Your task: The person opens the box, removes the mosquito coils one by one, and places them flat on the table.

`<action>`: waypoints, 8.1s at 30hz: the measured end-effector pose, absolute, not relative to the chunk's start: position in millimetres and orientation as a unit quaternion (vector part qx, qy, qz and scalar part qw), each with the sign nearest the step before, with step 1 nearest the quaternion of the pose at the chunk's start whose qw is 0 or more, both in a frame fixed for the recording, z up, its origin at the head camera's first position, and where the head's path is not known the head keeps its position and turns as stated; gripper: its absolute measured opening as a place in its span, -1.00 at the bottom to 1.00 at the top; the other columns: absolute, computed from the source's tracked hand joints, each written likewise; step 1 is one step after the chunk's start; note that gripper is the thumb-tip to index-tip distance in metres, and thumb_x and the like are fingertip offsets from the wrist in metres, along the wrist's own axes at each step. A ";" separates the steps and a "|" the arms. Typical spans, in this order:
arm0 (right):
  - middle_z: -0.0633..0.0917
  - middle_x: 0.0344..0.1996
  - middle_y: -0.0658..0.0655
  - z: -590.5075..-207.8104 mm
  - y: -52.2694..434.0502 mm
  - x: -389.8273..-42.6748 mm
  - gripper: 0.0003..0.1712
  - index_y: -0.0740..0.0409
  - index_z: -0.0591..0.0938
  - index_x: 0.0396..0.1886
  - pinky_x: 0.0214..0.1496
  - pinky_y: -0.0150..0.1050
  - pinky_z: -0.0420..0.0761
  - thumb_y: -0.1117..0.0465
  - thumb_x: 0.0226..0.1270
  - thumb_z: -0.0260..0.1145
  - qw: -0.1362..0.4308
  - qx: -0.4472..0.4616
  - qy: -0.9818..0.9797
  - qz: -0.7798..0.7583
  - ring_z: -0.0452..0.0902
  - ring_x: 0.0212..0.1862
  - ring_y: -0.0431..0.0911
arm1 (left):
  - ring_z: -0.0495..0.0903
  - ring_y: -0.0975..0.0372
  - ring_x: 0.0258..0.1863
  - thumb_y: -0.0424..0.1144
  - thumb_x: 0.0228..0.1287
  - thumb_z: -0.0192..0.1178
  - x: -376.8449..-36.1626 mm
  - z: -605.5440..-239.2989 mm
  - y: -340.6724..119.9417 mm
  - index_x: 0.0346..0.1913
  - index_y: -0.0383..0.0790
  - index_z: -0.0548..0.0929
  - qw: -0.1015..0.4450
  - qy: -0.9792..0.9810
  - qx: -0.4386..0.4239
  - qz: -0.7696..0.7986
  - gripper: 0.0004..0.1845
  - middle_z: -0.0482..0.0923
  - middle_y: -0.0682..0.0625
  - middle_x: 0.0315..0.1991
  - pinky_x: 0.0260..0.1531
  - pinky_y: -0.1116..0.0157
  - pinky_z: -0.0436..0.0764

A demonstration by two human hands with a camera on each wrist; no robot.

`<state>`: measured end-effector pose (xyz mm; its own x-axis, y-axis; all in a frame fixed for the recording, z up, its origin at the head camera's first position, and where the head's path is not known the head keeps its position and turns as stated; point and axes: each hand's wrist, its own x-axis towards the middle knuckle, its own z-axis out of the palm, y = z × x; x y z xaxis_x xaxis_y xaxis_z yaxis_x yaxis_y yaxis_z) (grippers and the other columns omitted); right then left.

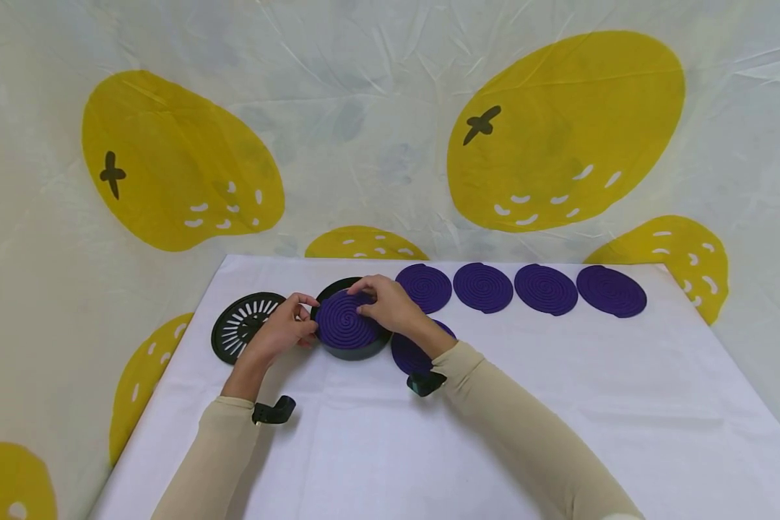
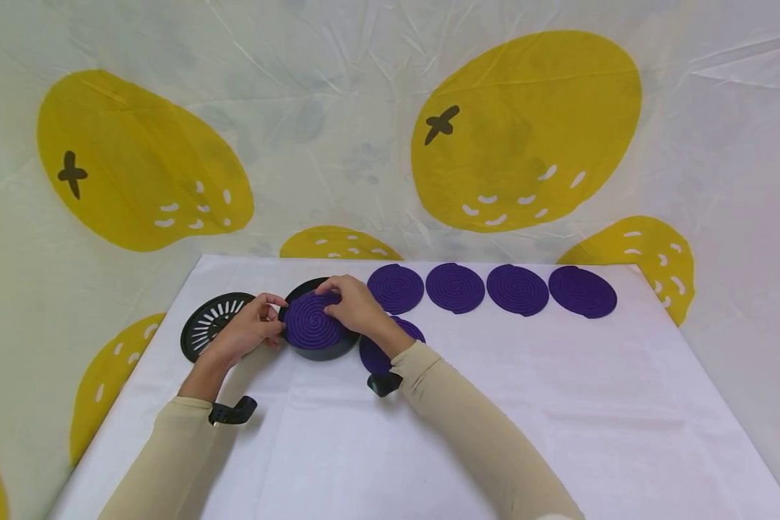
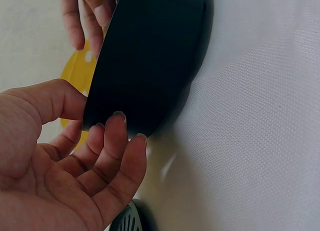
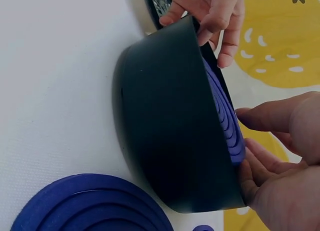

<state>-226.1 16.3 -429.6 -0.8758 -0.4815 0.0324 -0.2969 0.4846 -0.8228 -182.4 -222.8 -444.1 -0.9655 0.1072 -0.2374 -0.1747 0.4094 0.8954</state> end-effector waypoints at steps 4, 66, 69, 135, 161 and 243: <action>0.59 0.21 0.17 -427.6 17.0 -225.5 -0.62 0.13 0.70 0.07 0.40 -0.08 0.46 0.44 0.27 0.41 0.104 -0.225 0.854 -0.456 0.51 0.33 0.04 | 0.63 0.02 -0.34 -0.48 0.26 0.17 -182.1 -444.0 -222.2 0.23 -0.29 0.39 0.129 0.831 -0.019 0.541 -0.53 0.36 -0.09 -0.30 -0.32 0.09 0.71; 0.66 -0.07 0.22 -421.2 49.0 -225.1 -0.47 0.22 0.60 0.22 -0.20 -0.33 0.63 0.39 0.23 0.45 0.116 -0.167 0.818 -0.539 0.57 -0.26 -0.10 | 0.64 0.11 -0.44 -0.51 0.30 0.12 -177.9 -443.2 -225.6 0.25 -0.32 0.37 0.112 0.836 -0.027 0.537 -0.54 0.38 -0.09 -0.35 -0.35 0.20 0.69; 0.66 -0.09 0.23 -421.4 52.6 -224.6 -0.48 0.27 0.58 0.21 -0.16 -0.29 0.70 0.42 0.24 0.42 0.123 -0.159 0.803 -0.562 0.59 -0.25 -0.12 | 0.65 0.11 -0.45 -0.51 0.29 0.12 -178.0 -442.9 -224.9 0.25 -0.33 0.37 0.111 0.834 -0.027 0.539 -0.54 0.38 -0.09 -0.35 -0.35 0.19 0.69; 0.62 -0.31 0.10 -413.6 121.5 -208.0 -0.59 0.17 0.68 0.14 -0.27 -0.36 0.65 0.38 0.30 0.42 0.098 -0.166 0.791 -0.580 0.42 -0.44 -0.20 | 0.63 0.04 -0.36 -0.53 0.35 0.07 -181.1 -444.1 -227.3 0.30 -0.38 0.32 0.131 0.836 -0.037 0.532 -0.53 0.36 -0.11 -0.33 -0.21 0.06 0.70; 0.66 0.03 0.25 -415.1 173.9 -202.0 -0.58 0.18 0.66 0.16 -0.23 -0.37 0.64 0.37 0.29 0.42 0.101 -0.178 0.813 -0.545 0.54 -0.29 -0.15 | 0.64 0.09 -0.38 -0.47 0.34 0.11 -179.6 -445.7 -227.7 0.29 -0.28 0.34 0.126 0.835 -0.036 0.534 -0.53 0.37 -0.11 -0.32 -0.29 0.20 0.67; 0.49 0.16 0.39 -447.6 287.6 -171.6 -0.26 0.24 0.37 0.47 -0.06 -0.34 0.69 0.24 0.35 0.41 0.156 -0.112 0.837 -0.512 0.56 -0.01 -0.07 | 0.64 0.09 -0.42 -0.52 0.30 0.12 -180.1 -444.9 -228.3 0.29 -0.34 0.35 0.121 0.826 -0.028 0.550 -0.51 0.33 -0.10 -0.32 -0.33 0.22 0.69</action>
